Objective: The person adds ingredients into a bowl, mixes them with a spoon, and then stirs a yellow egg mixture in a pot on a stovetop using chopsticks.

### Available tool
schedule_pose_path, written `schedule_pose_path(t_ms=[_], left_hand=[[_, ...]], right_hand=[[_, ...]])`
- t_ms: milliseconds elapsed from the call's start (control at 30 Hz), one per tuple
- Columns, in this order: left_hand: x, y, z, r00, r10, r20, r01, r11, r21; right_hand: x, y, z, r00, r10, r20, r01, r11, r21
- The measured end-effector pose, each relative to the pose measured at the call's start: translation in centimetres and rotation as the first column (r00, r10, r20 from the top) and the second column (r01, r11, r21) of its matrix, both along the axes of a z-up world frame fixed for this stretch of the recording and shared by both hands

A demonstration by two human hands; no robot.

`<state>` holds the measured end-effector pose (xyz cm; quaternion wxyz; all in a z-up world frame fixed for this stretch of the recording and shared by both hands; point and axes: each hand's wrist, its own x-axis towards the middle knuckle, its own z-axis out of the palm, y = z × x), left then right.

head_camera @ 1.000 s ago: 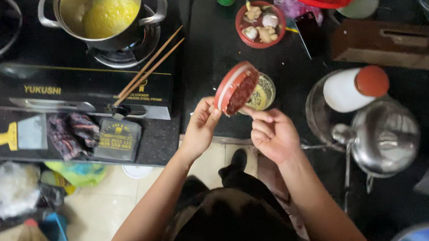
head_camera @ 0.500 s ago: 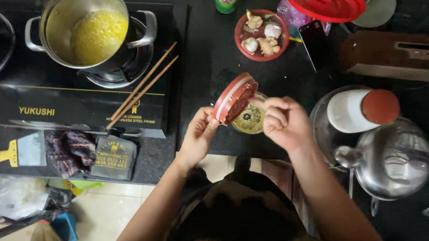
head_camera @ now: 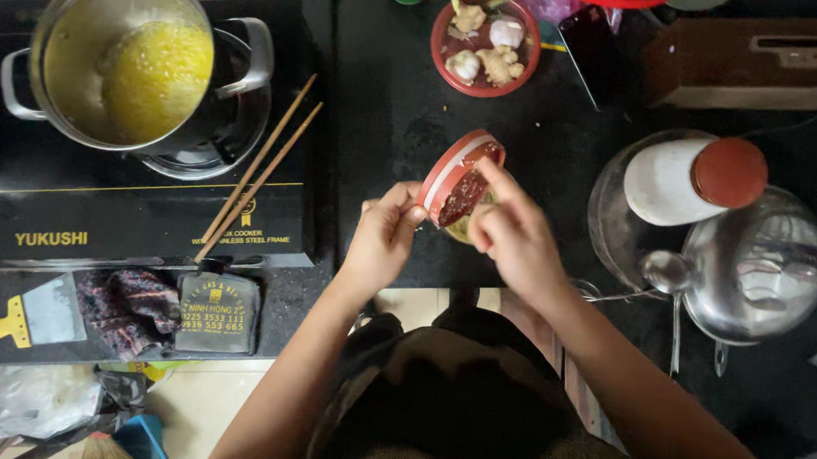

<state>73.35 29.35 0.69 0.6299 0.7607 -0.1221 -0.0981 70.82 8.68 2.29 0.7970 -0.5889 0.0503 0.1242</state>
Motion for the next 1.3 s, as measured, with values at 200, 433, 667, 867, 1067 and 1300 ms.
schedule_pose_path(t_ms=[200,433,667,867,1067,1300], left_hand=[[0.4,-0.5,1.9,0.991,-0.026,0.130,-0.007,0.969,0.246],[1.7,-1.0,3.0,0.980,-0.080,0.182,0.039,0.974,0.222],[2.3,-0.8,1.0,0.995,-0.085,0.045,0.085,0.996,-0.002],[2.1,-0.6,-2.7,0.976,-0.168,-0.139,0.109,0.928,-0.356],[2.0,0.2,-3.4,0.953,-0.151,-0.263,0.038,0.920,-0.389],[1.4,-0.3,-2.8,0.931,-0.159,-0.330,0.014,0.915,-0.403]], right_hand=[[-2.2,-0.1,-0.7,0.897,0.230,0.378,0.065,0.778,-0.625],[-1.8,-1.8,-3.6,0.754,0.485,0.443,0.206,0.466,-0.860],[-0.9,-4.2,-3.3,0.825,0.497,0.268,0.187,0.208,-0.960],[-1.5,-4.3,-3.8,0.823,0.246,0.513,0.094,0.831,-0.549],[0.2,-3.6,-3.9,0.996,0.088,-0.010,-0.077,0.910,0.406],[0.7,-0.8,-3.1,0.986,0.160,-0.040,-0.130,0.905,0.404]])
